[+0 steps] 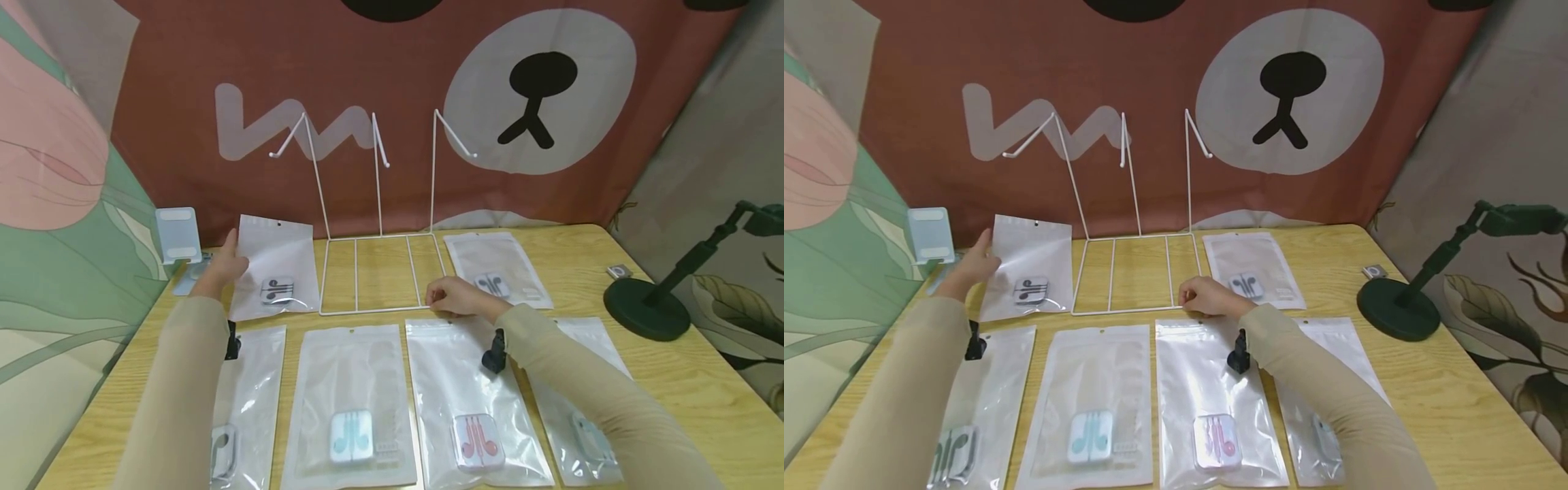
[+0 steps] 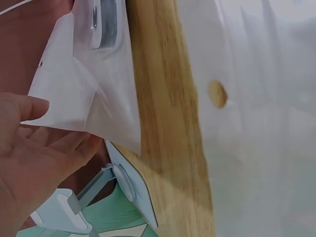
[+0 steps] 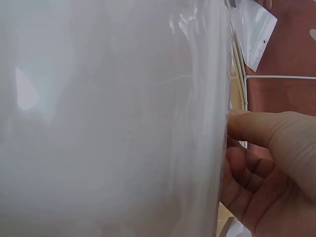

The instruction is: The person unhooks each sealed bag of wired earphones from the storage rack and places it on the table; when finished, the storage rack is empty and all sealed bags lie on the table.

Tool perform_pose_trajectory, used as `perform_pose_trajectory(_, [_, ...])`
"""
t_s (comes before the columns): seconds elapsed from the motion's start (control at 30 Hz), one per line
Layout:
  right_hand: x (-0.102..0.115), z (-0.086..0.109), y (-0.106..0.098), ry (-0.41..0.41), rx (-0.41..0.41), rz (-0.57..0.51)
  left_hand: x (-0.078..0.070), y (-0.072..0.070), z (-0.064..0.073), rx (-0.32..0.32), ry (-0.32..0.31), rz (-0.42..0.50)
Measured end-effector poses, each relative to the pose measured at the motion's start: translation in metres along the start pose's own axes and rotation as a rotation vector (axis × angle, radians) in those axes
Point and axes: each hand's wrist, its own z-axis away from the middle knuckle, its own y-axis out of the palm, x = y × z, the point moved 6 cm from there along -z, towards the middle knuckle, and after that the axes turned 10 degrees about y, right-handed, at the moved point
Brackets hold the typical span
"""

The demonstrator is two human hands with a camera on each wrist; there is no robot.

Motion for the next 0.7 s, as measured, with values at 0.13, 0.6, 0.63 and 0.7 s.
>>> perform_pose_trajectory(0.13, [0.0, 0.0, 0.0, -0.001, -0.002, -0.002, 0.007, 0.002, -0.002, 0.009, -0.041, 0.001])
perform_pose_trajectory(0.6, [0.0, 0.0, 0.0, -0.009, -0.002, -0.009, 0.02, 0.021, 0.002, 0.104, -0.071, 0.002])
perform_pose_trajectory(0.63, [0.001, 0.0, 0.0, -0.008, 0.001, -0.011, 0.021, 0.023, 0.003, 0.11, -0.083, 0.003])
perform_pose_trajectory(0.7, [0.001, 0.0, 0.0, -0.007, 0.003, -0.006, 0.021, 0.025, 0.004, 0.117, -0.095, -0.001])
